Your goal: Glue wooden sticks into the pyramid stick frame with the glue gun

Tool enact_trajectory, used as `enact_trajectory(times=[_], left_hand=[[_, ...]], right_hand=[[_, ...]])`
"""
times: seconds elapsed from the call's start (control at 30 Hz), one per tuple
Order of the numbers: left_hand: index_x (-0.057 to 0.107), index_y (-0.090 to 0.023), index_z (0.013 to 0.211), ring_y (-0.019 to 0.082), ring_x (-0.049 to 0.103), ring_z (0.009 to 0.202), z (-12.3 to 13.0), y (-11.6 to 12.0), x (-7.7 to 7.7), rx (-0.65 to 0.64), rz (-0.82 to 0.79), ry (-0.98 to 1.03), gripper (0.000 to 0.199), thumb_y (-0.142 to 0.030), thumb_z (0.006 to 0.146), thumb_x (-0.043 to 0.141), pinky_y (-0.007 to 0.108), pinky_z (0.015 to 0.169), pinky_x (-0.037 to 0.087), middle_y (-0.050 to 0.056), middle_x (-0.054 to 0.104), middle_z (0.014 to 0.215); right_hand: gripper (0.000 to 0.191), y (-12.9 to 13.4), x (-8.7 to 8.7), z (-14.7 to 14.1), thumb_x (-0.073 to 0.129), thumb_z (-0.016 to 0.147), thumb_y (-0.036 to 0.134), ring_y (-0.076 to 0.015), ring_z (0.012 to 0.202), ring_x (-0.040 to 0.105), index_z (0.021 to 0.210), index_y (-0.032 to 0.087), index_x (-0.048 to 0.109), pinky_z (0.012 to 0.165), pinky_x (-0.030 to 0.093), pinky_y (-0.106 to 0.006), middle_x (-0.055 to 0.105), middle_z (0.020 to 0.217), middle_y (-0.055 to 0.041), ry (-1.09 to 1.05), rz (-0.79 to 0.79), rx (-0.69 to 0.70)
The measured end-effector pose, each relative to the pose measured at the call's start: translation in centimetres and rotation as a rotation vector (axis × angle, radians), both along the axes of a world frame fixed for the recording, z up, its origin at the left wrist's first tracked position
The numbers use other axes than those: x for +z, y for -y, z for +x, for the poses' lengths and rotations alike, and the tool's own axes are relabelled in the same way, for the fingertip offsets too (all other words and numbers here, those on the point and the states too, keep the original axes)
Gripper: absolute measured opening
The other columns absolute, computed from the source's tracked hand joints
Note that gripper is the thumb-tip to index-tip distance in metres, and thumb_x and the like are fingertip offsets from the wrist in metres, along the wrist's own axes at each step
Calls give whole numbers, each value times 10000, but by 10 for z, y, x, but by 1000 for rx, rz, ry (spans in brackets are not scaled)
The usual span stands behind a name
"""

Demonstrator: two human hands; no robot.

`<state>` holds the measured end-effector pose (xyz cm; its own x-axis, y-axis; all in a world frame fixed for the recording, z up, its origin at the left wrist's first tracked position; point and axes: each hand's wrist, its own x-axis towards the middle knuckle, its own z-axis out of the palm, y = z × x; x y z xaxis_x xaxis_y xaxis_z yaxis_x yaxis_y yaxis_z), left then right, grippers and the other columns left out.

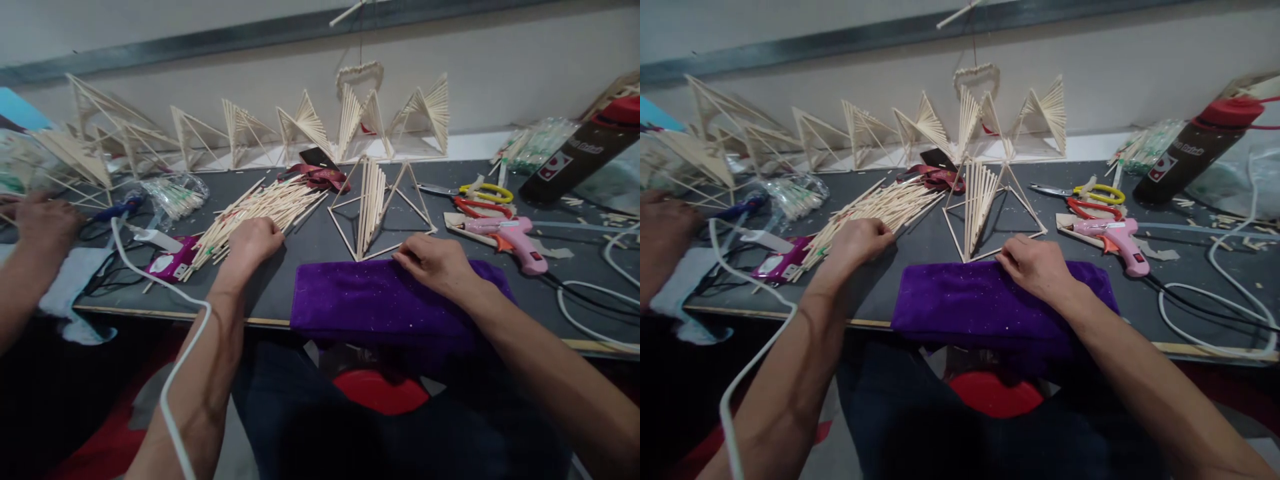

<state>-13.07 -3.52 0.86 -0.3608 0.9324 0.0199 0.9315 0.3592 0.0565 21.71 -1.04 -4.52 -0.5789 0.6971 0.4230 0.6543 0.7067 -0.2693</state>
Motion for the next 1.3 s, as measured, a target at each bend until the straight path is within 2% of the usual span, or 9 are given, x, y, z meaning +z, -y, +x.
enact_trajectory(times=[0.1, 0.2, 0.3, 0.4, 0.67, 0.87, 1.03, 1.17, 1.3], left_hand=[[642, -194, 675, 212, 579, 660, -10, 12, 5, 31, 179, 278, 85, -243, 717, 587, 319, 610, 424, 76, 640, 674], [673, -184, 862, 115, 477, 515, -2, 22, 11, 33, 296, 700, 177, -288, 732, 613, 249, 498, 373, 36, 658, 713], [689, -176, 993, 60, 407, 451, 27, 29, 19, -42, 320, 1260, 361, -340, 676, 740, 202, 425, 305, 21, 665, 738], [716, -164, 949, 37, 361, 413, 65, 31, 29, -108, 239, 1508, 371, -326, 625, 799, 179, 384, 246, 8, 645, 672], [777, -188, 912, 31, 406, 431, 130, 22, 41, -345, 174, 1626, 275, -354, 696, 811, 163, 398, 234, 14, 655, 654], [778, -172, 891, 32, 356, 402, 140, 8, 46, -433, 215, 1544, 267, -382, 726, 785, 190, 393, 186, 17, 638, 619], [748, -175, 944, 72, 515, 510, 139, -6, 53, -406, 375, 1533, 342, -471, 777, 726, 194, 429, 327, 46, 693, 758], [691, -202, 995, 144, 652, 851, 124, -28, 34, -252, 660, 1469, 318, -416, 763, 736, 185, 559, 468, 49, 707, 993], [644, -190, 997, 146, 656, 935, 108, -49, 0, -98, 518, 1572, 355, -325, 701, 785, 215, 699, 542, 57, 685, 1055]], right_hand=[[210, 0, -1, 0, 525, 940, 318, -173, 670, 608, 797, 205, 630, 566, 351, -291, 671, 774, -43, -18, 8, 9], [195, 1, 2, 0, 520, 946, 292, -166, 672, 609, 819, 199, 635, 588, 395, -293, 671, 783, -48, -134, 1, 59], [153, 2, 12, -3, 523, 945, 260, -147, 666, 608, 881, 198, 647, 615, 444, -285, 664, 771, -39, -342, -59, 113], [141, 4, 34, -8, 541, 931, 255, -138, 681, 618, 964, 202, 668, 623, 475, -281, 677, 826, -39, -491, -122, 114], [289, -14, 102, -23, 716, 809, 417, -100, 626, 581, 980, 184, 697, 529, 469, -238, 670, 803, -10, -862, -499, 219], [311, -29, 113, -23, 729, 804, 486, -86, 595, 574, 892, 192, 676, 453, 394, -208, 631, 748, -1, -913, -588, 215], [323, -53, 125, -21, 714, 830, 508, -76, 601, 585, 839, 196, 631, 455, 378, -192, 613, 736, 4, -984, -583, 175], [286, -93, 138, -10, 709, 849, 459, -55, 610, 586, 846, 190, 614, 445, 340, -162, 613, 759, 11, -1075, -541, 107], [213, -134, 131, -11, 715, 848, 372, -36, 560, 540, 892, 183, 626, 418, 319, -149, 613, 744, 17, -1093, -602, 31]])
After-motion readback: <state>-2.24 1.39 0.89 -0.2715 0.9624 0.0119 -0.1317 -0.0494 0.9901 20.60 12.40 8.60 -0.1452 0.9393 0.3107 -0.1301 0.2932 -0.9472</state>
